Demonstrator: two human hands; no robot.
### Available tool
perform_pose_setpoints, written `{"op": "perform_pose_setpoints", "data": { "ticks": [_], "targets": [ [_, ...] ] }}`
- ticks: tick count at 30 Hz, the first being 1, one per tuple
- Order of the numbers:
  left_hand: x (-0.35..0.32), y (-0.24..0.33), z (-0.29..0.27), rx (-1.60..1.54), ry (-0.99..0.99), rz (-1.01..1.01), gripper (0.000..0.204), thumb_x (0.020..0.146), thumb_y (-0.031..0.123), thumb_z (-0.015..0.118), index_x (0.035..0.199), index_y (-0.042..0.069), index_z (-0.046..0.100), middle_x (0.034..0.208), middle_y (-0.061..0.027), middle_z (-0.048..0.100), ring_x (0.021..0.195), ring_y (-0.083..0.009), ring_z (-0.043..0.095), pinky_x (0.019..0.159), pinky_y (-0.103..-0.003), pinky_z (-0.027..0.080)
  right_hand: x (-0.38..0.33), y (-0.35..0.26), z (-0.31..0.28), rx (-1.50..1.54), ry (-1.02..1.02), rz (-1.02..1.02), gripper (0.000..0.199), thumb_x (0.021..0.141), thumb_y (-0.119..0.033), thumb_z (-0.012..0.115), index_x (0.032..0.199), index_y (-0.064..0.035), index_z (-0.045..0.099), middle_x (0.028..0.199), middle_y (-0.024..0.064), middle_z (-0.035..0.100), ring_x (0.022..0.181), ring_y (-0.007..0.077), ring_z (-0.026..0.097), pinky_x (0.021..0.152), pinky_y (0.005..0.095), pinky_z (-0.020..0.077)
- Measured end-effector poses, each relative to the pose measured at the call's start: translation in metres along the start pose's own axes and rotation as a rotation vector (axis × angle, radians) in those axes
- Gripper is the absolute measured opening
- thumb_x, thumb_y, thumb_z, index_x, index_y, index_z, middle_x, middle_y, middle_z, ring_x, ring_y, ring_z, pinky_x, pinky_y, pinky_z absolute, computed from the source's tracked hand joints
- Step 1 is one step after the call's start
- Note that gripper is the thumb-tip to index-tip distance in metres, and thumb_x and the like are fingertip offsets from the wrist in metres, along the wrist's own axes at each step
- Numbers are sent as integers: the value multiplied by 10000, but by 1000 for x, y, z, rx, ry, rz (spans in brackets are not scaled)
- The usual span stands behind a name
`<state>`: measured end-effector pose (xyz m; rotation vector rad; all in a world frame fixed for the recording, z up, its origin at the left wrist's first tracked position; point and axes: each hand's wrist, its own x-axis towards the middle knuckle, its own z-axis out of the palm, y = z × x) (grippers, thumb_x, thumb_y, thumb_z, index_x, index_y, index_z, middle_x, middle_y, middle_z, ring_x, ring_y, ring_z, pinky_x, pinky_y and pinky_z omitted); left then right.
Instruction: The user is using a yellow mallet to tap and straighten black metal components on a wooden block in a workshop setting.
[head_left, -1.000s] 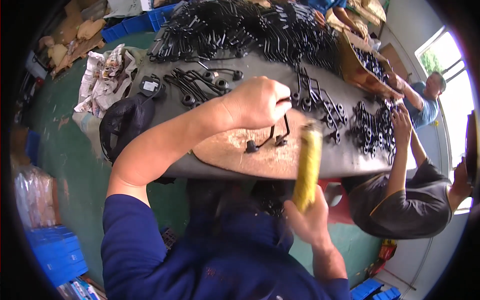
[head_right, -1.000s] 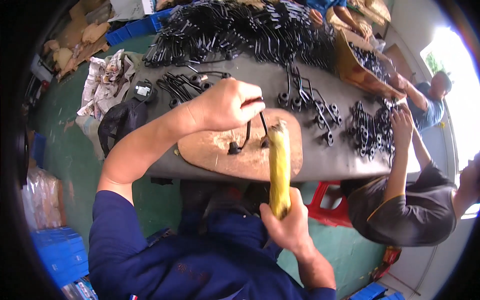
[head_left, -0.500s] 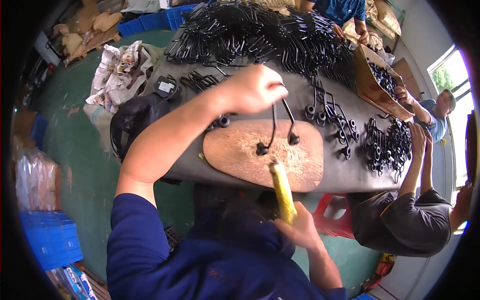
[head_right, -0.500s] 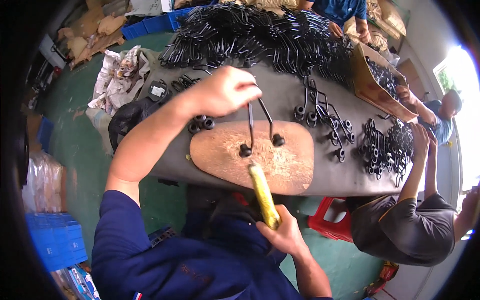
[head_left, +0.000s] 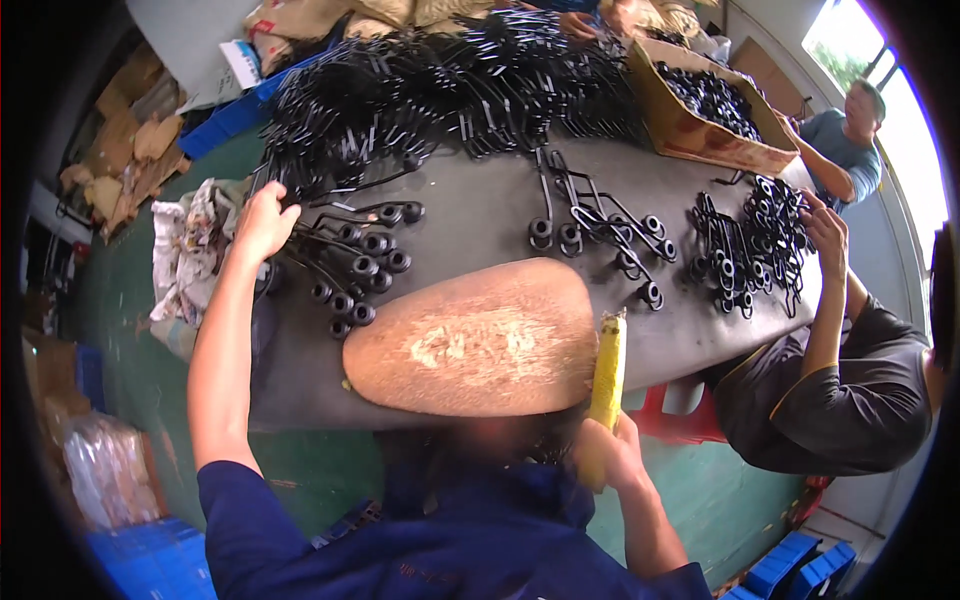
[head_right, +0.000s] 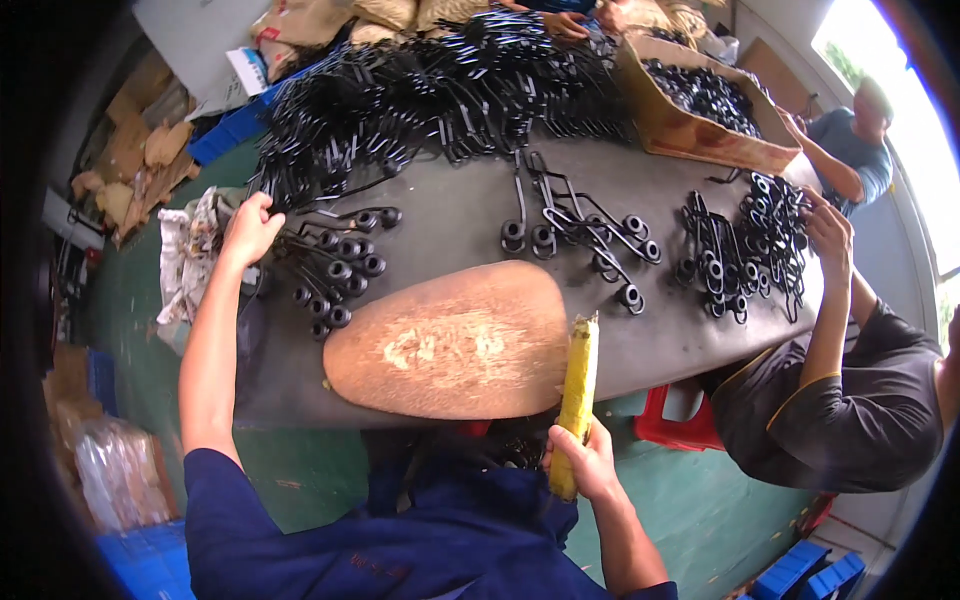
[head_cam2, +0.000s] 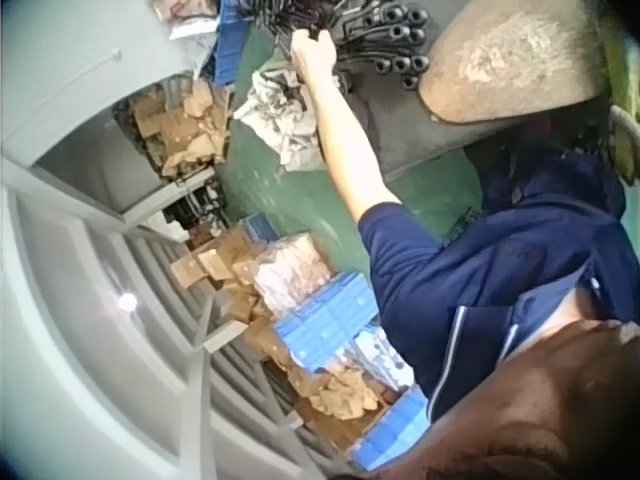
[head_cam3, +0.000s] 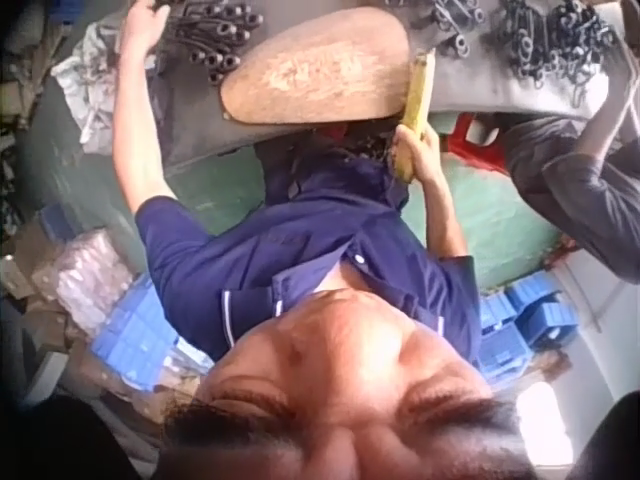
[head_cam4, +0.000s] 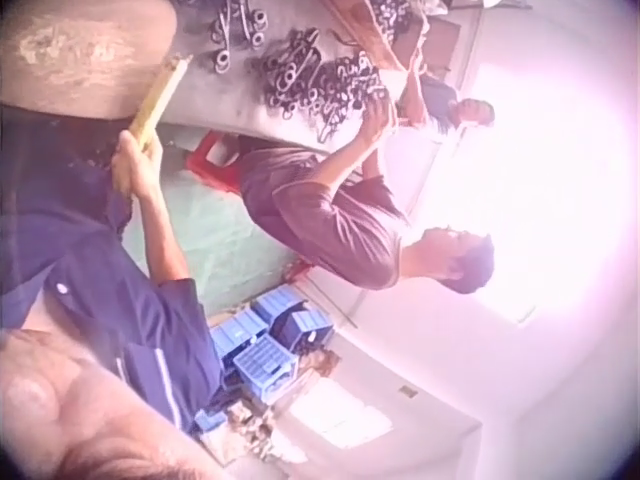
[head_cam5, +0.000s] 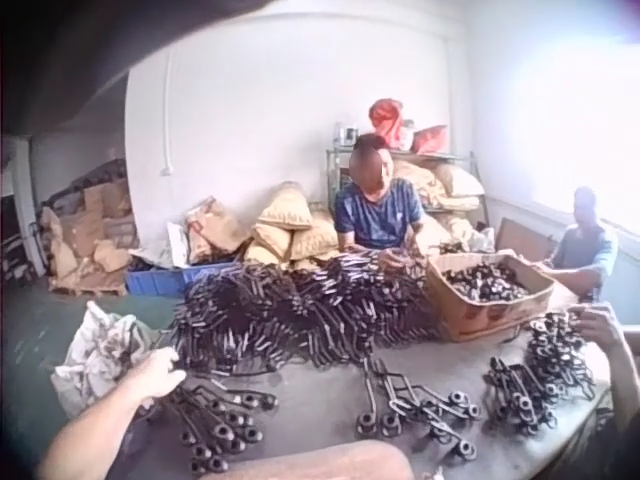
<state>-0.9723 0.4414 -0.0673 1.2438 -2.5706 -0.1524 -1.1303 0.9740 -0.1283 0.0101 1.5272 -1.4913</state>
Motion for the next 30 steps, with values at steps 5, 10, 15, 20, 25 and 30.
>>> {"op": "perform_pose_setpoints", "data": {
  "ticks": [5,10,15,20,25,30],
  "targets": [
    [9,184,39,-826,-236,359,182,847,150,695,956,4,687,848,-59,697,767,-91,621,697,-253,512,10,7,-11,221,-38,106,235,900,-182,639,1033,-34,515,758,85,597,612,192,622,551,342,542],
    [-12,328,98,-339,-505,404,385,800,388,702,913,20,688,806,-137,684,748,-191,657,712,-322,523,16,8,-20,354,-143,134,263,897,-185,638,1071,-28,518,786,100,617,611,198,623,560,340,544],
    [-14,342,115,-1015,-656,124,228,848,224,697,789,7,660,677,-73,653,585,-141,623,521,-307,514,14,8,-9,266,-93,97,316,901,-244,640,1079,-20,506,816,115,616,640,222,628,585,360,539],
    [-46,364,28,-1231,-180,567,163,898,148,656,812,9,650,667,-13,634,564,-78,588,493,-238,456,17,20,-13,338,-127,59,485,905,-432,596,1111,-4,497,930,175,617,762,276,641,667,419,555],
    [-85,302,-85,-933,-6,686,132,924,139,635,901,11,653,708,-1,600,628,-58,553,569,-204,450,19,25,-18,589,-234,109,653,936,-606,369,1147,0,490,979,204,613,749,310,647,699,455,561],
    [-134,233,-76,-595,-184,887,81,879,61,638,881,-10,598,695,-77,584,587,-157,552,561,-272,438,7,15,0,318,-93,17,472,920,-443,529,1091,-5,481,873,143,618,648,234,621,574,379,540]
  ]
}}
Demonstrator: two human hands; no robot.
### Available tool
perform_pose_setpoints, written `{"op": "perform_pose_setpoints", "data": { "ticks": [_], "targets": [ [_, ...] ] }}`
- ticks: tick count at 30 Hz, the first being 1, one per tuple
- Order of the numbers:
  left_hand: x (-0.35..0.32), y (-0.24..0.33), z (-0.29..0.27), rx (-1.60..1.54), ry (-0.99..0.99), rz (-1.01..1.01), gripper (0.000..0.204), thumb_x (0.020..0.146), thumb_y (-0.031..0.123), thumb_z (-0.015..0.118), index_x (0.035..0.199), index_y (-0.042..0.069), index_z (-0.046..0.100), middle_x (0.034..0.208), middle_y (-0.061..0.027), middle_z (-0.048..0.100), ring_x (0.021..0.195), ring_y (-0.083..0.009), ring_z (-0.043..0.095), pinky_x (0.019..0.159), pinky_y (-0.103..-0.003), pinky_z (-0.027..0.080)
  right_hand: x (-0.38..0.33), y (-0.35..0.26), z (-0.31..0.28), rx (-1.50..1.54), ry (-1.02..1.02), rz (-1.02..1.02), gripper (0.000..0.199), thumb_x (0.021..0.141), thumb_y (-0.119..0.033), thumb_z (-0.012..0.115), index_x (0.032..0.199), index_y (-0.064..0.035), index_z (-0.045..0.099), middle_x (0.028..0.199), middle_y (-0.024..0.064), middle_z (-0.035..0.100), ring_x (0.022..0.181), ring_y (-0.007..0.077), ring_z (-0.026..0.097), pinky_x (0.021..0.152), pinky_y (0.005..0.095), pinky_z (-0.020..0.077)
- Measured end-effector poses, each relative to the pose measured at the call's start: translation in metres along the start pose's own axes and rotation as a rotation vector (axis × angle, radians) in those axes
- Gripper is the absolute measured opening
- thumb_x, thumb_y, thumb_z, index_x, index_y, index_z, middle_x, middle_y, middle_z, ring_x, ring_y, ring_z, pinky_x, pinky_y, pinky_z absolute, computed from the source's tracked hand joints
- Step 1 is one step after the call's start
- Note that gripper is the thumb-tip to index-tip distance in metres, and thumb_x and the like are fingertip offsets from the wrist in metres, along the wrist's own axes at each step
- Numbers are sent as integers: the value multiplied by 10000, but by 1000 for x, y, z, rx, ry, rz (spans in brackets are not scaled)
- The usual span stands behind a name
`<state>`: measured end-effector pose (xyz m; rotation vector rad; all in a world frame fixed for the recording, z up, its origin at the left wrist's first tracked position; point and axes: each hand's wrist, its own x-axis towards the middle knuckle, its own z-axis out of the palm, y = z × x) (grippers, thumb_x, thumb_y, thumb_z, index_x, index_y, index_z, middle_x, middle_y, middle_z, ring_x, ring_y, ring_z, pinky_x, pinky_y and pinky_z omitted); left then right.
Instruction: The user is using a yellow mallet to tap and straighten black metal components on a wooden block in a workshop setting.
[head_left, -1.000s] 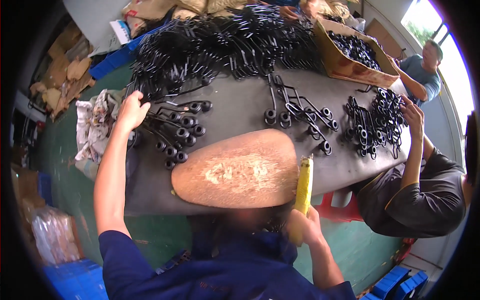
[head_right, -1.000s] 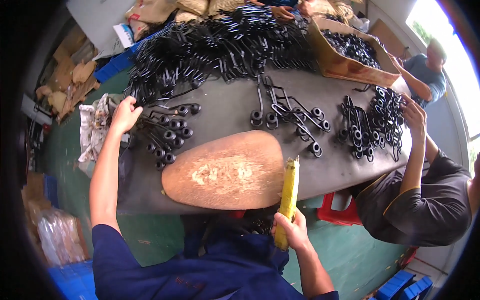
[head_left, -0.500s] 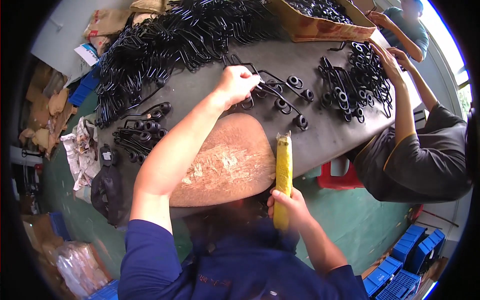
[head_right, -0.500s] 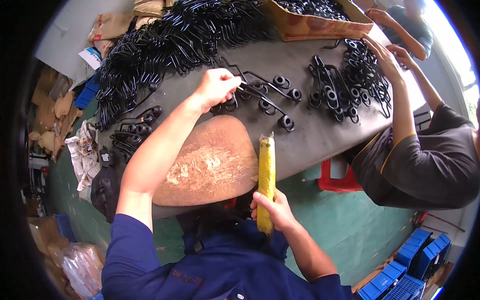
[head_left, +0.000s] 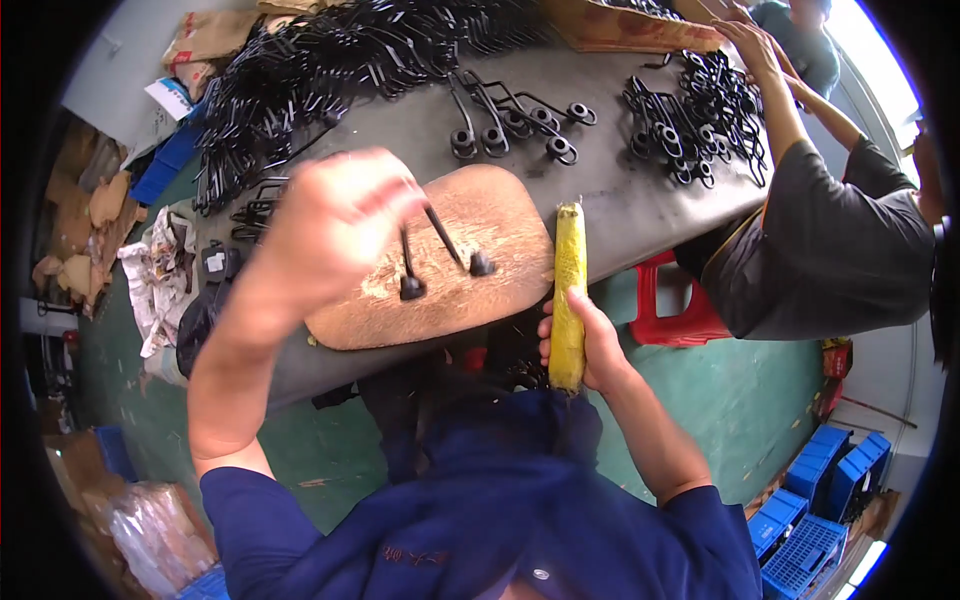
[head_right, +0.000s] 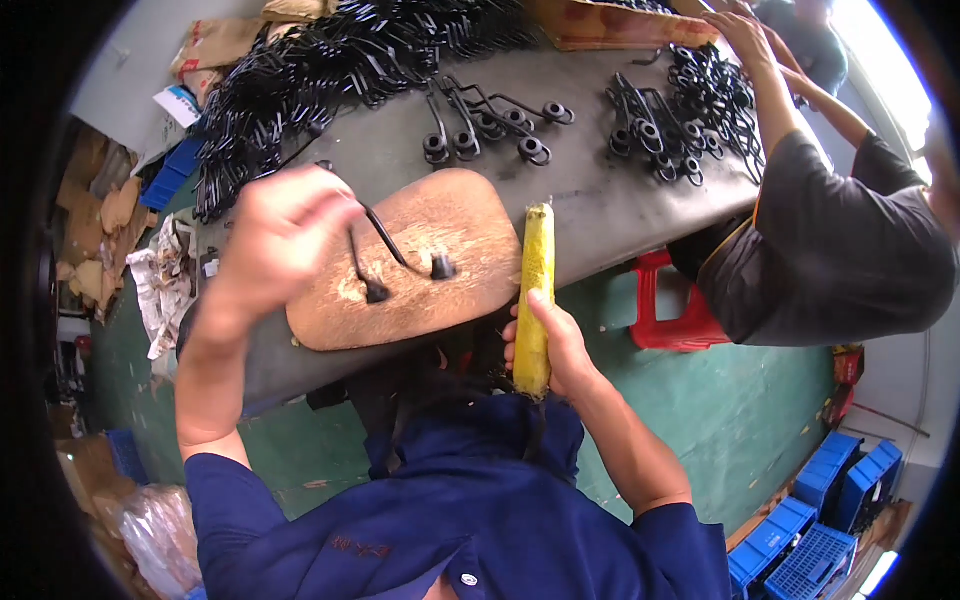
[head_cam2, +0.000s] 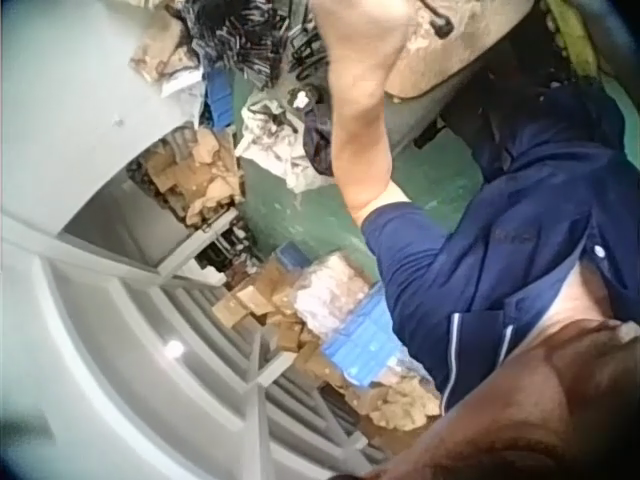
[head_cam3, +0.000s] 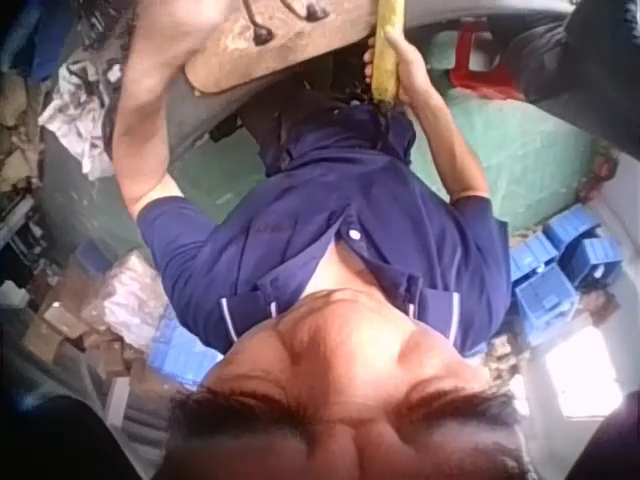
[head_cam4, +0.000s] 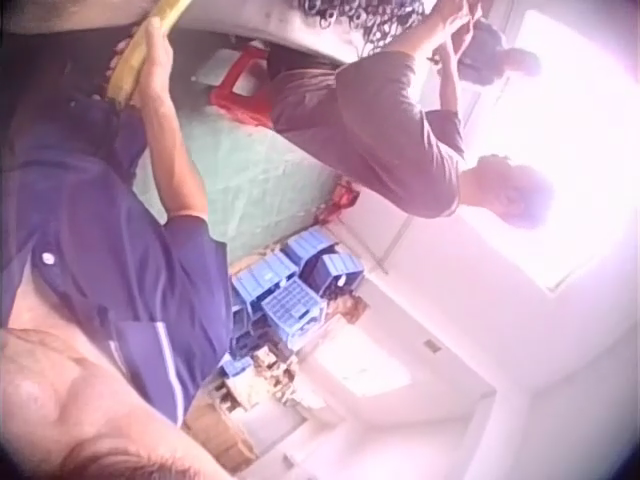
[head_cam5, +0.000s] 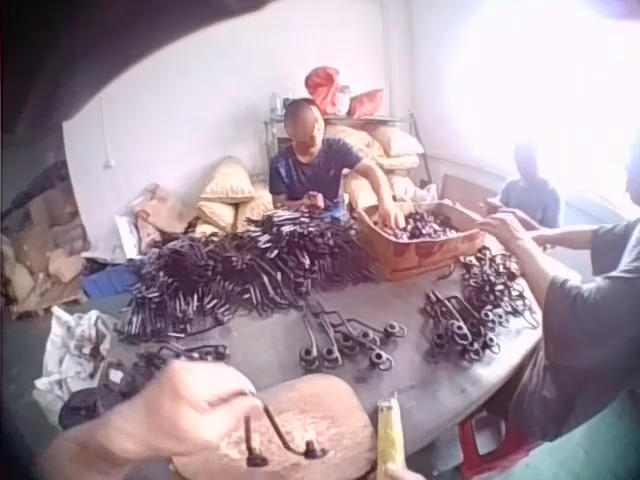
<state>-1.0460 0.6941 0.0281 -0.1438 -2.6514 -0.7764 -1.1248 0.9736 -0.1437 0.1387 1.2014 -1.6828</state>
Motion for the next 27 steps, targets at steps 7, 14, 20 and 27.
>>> {"op": "perform_pose_setpoints", "data": {
  "ticks": [7,14,20,27],
  "targets": [
    [-9,-23,15,109,61,6,135,864,126,627,819,10,575,679,-182,583,617,-369,599,534,-411,449,-72,-41,84,-557,115,-694,376,787,-6,601,1131,24,454,776,91,563,633,170,591,588,282,487],
    [-5,-30,19,58,115,-6,174,846,132,624,754,18,530,649,-200,570,632,-407,579,540,-438,449,-38,26,65,-1102,198,-705,220,798,-123,679,895,-26,507,720,45,546,610,148,530,593,308,459],
    [-14,-32,12,-29,79,-17,208,821,148,627,707,4,528,654,-210,570,639,-415,568,571,-455,449,-85,1,108,-884,51,-786,280,762,16,654,989,-7,493,803,48,569,677,122,586,590,266,501],
    [-1,-41,7,-22,11,-100,170,814,141,599,721,3,565,676,-203,593,659,-391,599,608,-436,472,-31,27,105,-1284,-6,-106,325,793,-154,723,1001,-18,514,716,62,563,679,125,561,605,330,494]
  ]
}}
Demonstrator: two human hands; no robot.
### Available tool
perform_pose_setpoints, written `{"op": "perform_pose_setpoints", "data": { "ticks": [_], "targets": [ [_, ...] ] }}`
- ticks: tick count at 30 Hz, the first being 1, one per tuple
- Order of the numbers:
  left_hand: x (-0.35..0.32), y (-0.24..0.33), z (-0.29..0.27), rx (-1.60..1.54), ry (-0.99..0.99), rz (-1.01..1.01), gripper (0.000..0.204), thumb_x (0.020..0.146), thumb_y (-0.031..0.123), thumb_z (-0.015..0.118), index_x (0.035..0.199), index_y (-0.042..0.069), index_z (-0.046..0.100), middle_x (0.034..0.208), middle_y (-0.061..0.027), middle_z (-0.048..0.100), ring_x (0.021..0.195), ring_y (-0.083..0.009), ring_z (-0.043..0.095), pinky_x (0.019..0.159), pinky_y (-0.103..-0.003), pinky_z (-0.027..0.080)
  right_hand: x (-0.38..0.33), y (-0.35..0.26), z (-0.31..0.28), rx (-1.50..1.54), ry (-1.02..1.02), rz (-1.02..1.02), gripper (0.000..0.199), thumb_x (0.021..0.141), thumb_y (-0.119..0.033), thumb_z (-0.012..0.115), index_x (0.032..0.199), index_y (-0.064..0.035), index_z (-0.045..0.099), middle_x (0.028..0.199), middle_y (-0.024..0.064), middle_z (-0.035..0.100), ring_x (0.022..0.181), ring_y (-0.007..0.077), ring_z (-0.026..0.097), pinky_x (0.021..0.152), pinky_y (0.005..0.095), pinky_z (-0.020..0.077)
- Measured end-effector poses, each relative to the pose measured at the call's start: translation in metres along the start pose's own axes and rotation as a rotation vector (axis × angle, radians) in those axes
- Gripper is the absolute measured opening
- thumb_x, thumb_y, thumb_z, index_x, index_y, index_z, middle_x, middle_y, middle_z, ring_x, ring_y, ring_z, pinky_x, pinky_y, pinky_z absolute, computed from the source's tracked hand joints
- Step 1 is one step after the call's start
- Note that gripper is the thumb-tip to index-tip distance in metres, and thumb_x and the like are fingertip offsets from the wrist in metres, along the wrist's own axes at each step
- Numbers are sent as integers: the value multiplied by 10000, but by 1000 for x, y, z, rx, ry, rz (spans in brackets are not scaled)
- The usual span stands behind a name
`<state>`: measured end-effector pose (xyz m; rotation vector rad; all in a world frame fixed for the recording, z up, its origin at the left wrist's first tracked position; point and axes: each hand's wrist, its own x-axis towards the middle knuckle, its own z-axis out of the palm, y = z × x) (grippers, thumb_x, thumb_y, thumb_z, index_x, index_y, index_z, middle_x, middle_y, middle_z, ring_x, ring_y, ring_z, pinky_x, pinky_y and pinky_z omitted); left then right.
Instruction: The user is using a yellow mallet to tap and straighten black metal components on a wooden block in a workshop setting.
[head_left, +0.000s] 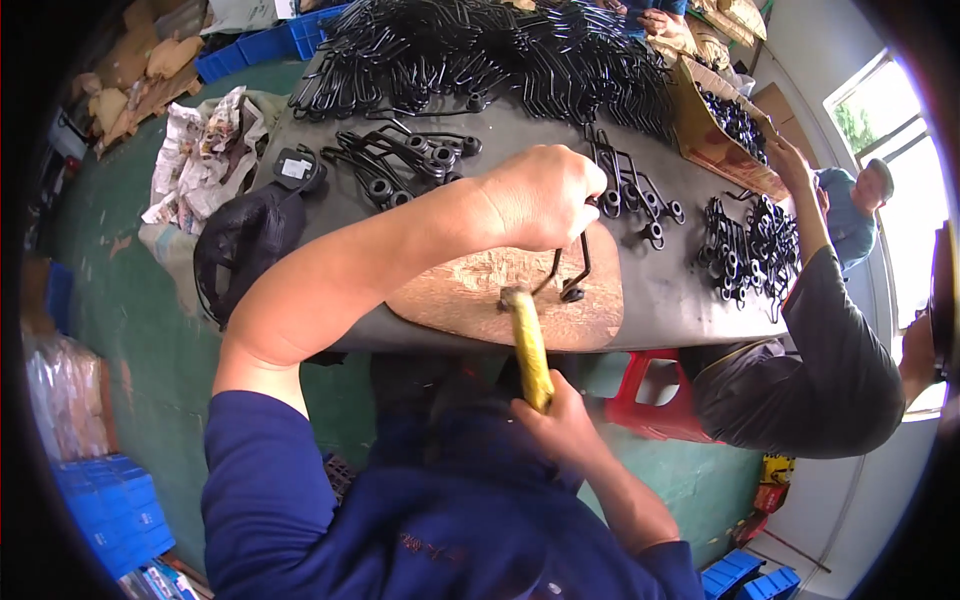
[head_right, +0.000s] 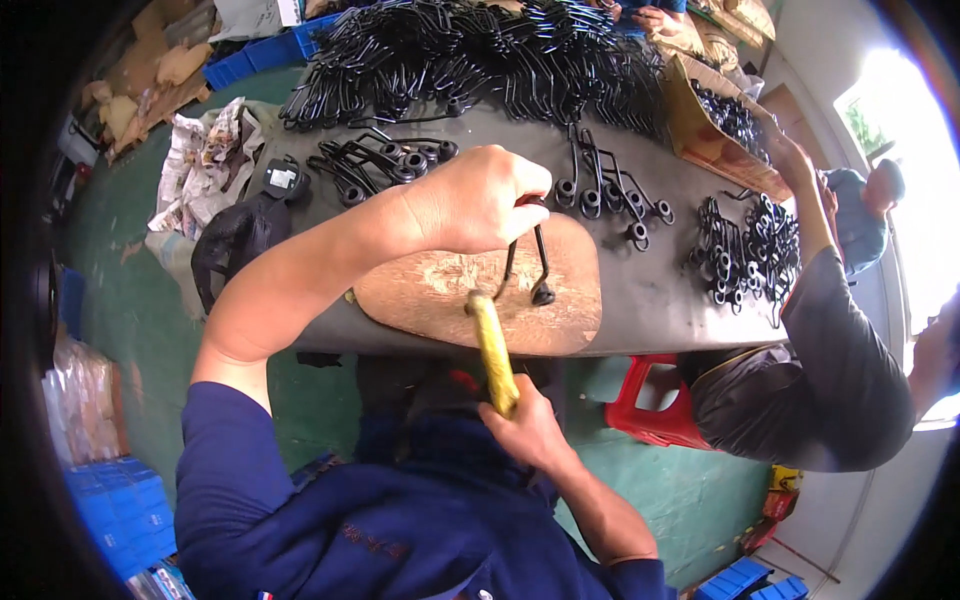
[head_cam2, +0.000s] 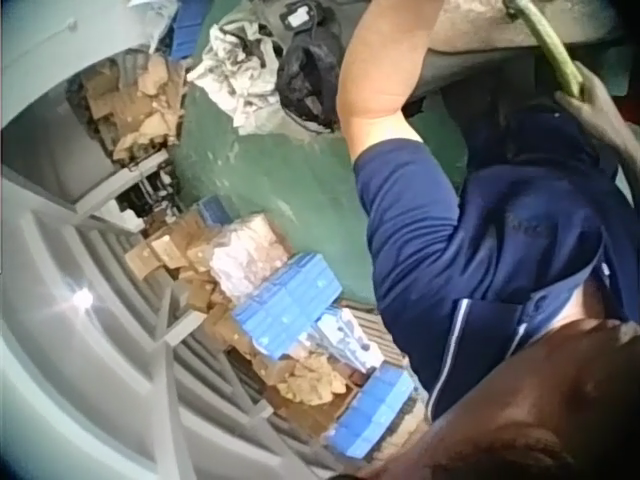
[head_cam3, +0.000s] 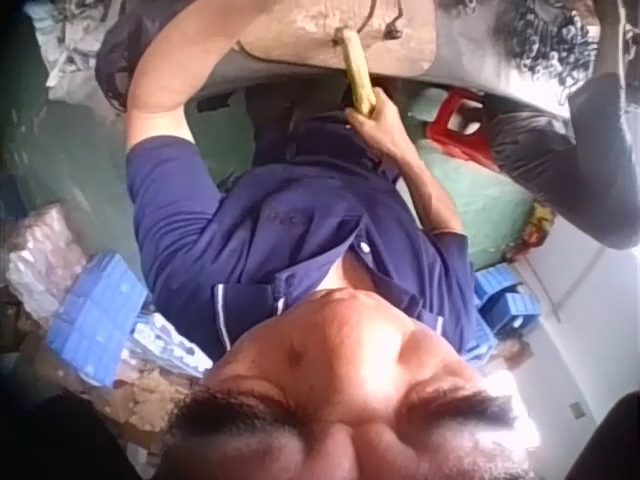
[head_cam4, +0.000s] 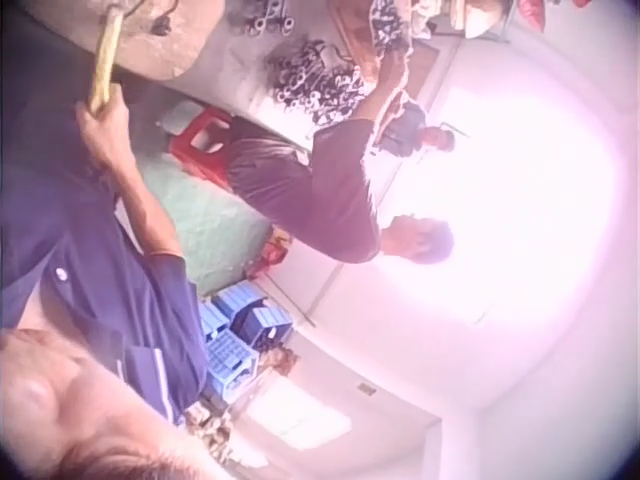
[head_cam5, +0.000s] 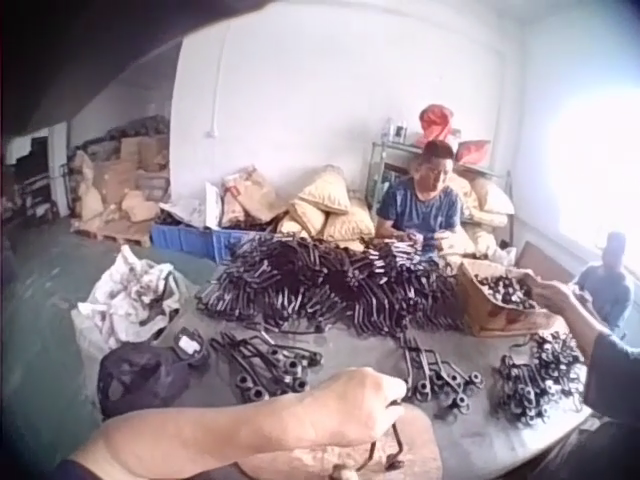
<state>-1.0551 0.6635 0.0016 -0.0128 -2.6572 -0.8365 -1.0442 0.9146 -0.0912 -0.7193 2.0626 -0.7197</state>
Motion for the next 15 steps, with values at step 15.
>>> {"op": "perform_pose_setpoints", "data": {
  "ticks": [15],
  "targets": [
    [-75,-161,-153,-486,154,-714,272,943,328,598,855,73,567,715,-43,613,561,-117,604,491,-240,488,15,79,-79,632,364,-43,234,822,-78,685,954,-17,502,740,43,560,545,126,567,495,268,476]
  ]
}}
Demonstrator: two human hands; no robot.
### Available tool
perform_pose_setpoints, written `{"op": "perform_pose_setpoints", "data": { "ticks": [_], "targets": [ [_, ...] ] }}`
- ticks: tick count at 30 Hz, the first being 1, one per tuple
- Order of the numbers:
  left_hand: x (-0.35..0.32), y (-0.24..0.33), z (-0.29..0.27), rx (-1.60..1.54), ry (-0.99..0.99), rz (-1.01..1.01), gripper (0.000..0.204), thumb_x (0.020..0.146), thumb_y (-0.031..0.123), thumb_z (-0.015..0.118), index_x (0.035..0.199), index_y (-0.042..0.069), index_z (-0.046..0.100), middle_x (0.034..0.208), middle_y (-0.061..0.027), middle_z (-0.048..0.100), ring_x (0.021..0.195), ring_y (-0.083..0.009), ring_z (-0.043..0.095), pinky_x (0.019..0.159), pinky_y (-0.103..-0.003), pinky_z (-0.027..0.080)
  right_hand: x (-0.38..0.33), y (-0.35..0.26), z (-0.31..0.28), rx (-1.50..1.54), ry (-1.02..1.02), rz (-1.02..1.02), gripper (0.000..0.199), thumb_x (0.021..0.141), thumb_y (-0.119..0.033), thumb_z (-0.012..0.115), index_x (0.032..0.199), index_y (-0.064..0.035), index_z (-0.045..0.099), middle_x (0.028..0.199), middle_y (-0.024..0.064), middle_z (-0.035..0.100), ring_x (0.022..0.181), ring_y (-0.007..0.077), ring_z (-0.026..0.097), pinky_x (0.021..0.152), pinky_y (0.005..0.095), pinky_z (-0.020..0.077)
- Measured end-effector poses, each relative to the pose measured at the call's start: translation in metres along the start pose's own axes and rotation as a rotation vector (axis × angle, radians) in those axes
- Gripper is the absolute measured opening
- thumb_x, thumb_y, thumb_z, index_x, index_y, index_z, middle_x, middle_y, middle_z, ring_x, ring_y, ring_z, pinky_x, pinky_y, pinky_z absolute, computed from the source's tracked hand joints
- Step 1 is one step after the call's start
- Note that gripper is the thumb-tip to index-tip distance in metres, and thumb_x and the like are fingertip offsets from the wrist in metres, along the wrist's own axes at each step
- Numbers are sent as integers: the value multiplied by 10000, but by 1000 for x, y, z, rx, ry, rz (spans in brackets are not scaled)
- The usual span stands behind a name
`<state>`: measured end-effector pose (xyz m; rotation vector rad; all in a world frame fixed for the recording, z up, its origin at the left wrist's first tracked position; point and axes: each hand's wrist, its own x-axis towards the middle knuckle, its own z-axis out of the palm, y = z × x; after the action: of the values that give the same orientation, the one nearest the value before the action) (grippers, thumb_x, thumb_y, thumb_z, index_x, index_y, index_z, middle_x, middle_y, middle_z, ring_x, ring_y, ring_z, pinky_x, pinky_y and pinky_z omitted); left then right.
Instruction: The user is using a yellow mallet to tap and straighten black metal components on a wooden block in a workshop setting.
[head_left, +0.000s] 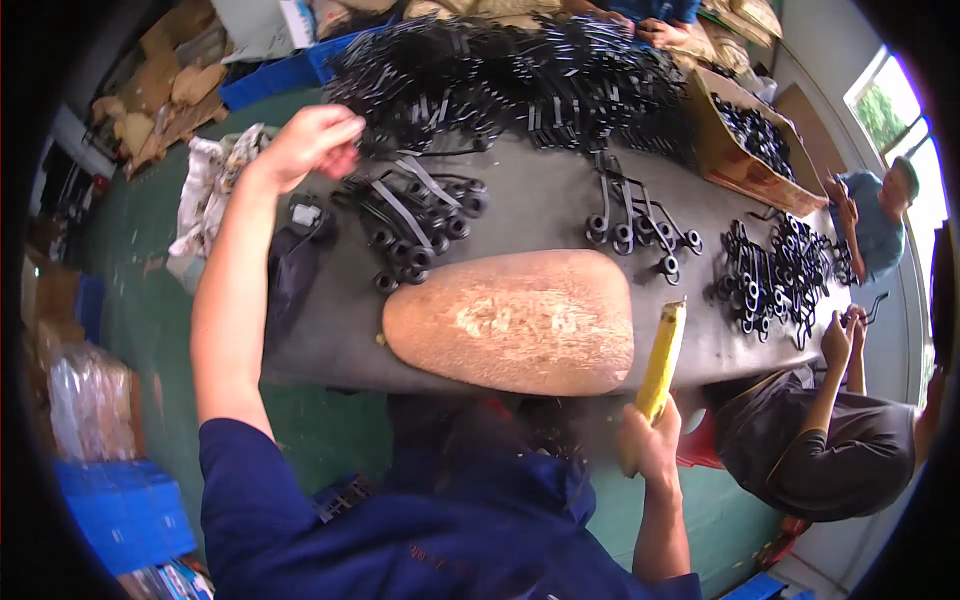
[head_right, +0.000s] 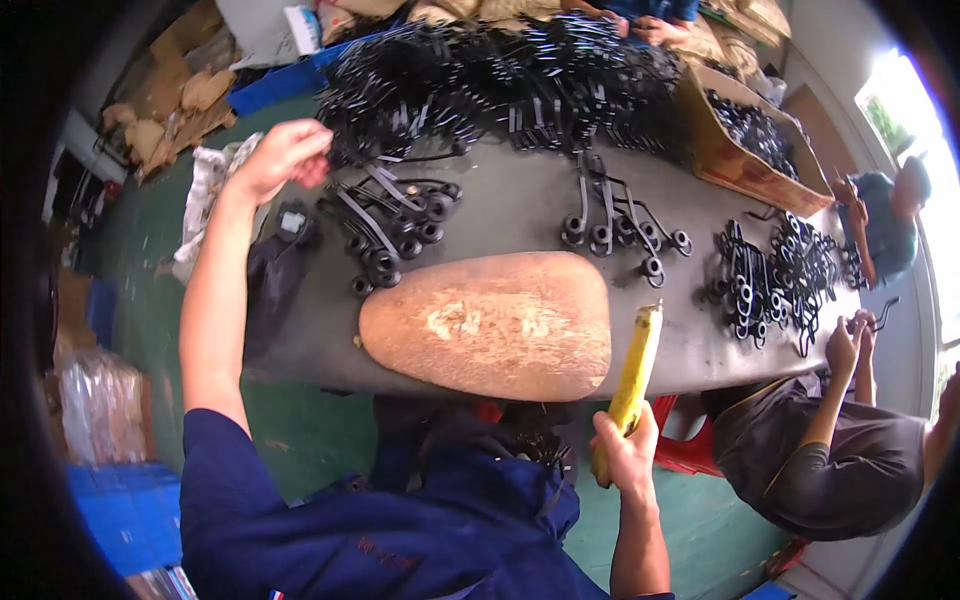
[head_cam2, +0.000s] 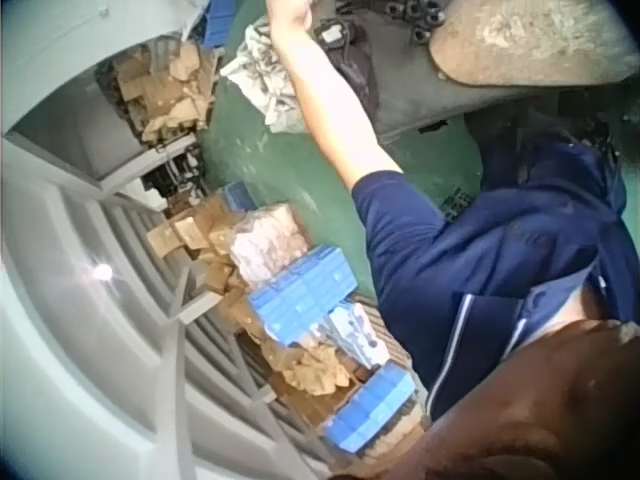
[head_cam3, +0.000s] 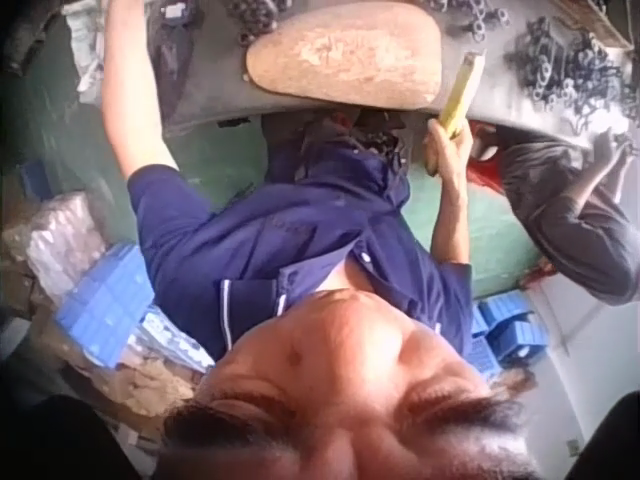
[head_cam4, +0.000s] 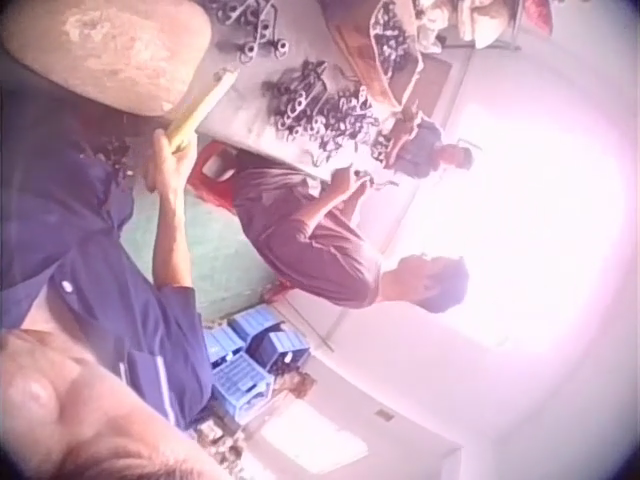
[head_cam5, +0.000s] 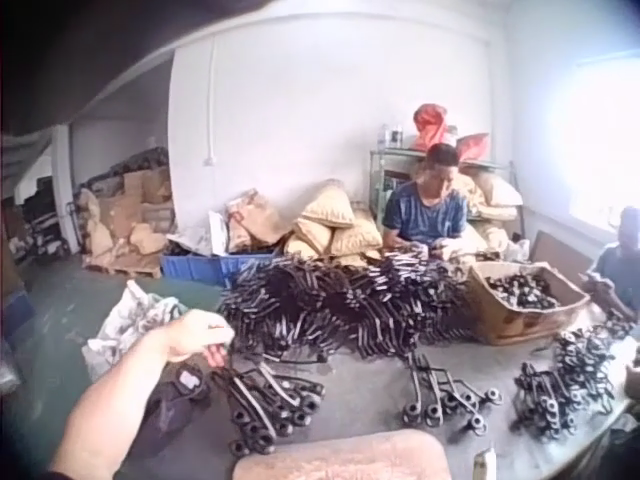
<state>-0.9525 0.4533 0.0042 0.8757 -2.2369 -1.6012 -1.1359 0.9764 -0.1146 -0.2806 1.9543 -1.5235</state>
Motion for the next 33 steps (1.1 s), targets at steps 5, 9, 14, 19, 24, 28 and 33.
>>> {"op": "perform_pose_setpoints", "data": {
  "ticks": [5,9,14,19,24,28,33],
  "targets": [
    [24,-64,-22,320,31,-473,258,926,325,609,824,91,570,705,-31,605,521,-124,588,425,-261,485,24,9,-21,140,74,172,238,823,-76,676,966,-19,495,739,46,559,534,135,571,493,279,482],
    [59,-16,26,1003,289,-5,278,798,171,696,996,-9,620,737,-71,593,715,-174,587,662,-332,484,28,15,-25,163,74,137,277,811,-67,690,985,-20,479,742,49,563,537,136,574,498,281,487],
    [147,29,196,453,82,413,255,824,179,720,1002,2,681,883,-90,709,797,-149,666,736,-291,538,30,7,-25,102,70,175,302,818,-86,700,1007,-24,473,755,43,560,553,126,573,508,273,491],
    [214,36,319,505,1,-220,269,734,218,702,746,-50,681,770,-207,694,698,-278,703,700,-378,562,26,8,-27,112,52,221,304,823,-83,703,1005,-17,469,753,40,554,549,123,572,508,272,492],
    [212,14,320,34,51,-155,234,778,74,627,960,-71,605,707,-95,635,530,-174,607,443,-313,512,27,4,-27,84,22,252,306,818,-96,707,987,-14,465,732,41,553,545,124,576,505,278,494],
    [121,75,307,-315,-98,25,444,817,28,613,1243,-3,492,782,-49,621,586,-108,597,507,-250,517,29,10,-31,7,51,181,318,813,-125,716,972,-12,464,711,42,549,540,129,579,494,285,494],
    [26,105,270,-301,-324,301,191,930,81,599,1101,-2,615,779,-39,627,562,-66,598,474,-192,485,28,12,-32,86,-2,190,330,824,-139,713,995,-17,459,717,37,544,540,121,566,487,279,487]
  ]
}}
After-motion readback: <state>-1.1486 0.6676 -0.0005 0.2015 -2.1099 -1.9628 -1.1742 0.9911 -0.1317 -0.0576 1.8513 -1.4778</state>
